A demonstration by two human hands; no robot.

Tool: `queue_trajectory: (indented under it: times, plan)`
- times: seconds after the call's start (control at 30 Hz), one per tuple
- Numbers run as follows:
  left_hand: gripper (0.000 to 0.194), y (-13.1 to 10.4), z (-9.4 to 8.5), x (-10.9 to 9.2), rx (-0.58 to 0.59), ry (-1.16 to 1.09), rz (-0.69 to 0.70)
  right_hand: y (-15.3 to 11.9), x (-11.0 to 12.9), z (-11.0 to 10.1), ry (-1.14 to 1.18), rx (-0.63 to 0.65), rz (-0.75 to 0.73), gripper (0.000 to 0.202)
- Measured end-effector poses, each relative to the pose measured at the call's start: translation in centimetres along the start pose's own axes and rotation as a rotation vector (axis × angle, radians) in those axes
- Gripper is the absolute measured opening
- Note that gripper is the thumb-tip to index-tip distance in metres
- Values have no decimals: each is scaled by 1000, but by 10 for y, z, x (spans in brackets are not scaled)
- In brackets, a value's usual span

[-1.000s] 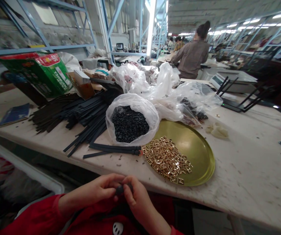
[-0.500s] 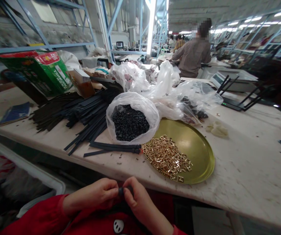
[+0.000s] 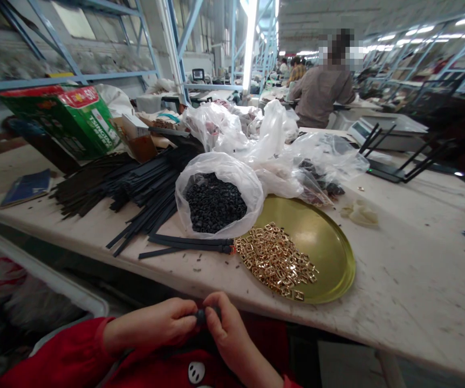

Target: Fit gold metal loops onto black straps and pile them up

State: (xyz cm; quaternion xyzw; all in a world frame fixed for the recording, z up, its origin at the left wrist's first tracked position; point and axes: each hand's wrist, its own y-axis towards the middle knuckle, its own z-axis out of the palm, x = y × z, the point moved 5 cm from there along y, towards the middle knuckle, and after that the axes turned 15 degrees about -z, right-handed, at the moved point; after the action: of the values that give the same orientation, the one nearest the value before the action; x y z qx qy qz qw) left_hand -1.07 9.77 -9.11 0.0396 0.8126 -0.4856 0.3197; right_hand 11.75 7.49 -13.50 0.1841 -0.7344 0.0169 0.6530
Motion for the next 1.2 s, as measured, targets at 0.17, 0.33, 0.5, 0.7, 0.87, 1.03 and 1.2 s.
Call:
queue_trajectory:
  times: [0.17,0.33,0.5,0.7,0.87,1.03,1.2]
  plan:
    - [29,-2,-2,2,53,-16,-10,0,4,0,-42,22,-30,14]
    - [31,2,5,5,56,-29,-6,-3,5,2,-123,39,-48,12]
    - [31,3,9,6,57,-17,-29,-2,8,5,-223,67,-116,14]
    - [28,4,9,8,45,-59,-42,-1,3,3,-224,6,-30,13]
    - [29,8,13,8,55,-154,-52,-2,3,4,-143,4,-28,14]
    - [25,4,9,11,85,-21,-113,-9,0,5,-143,56,-36,20]
    - [31,-1,8,6,126,-7,-70,-11,3,4,-216,81,-67,22]
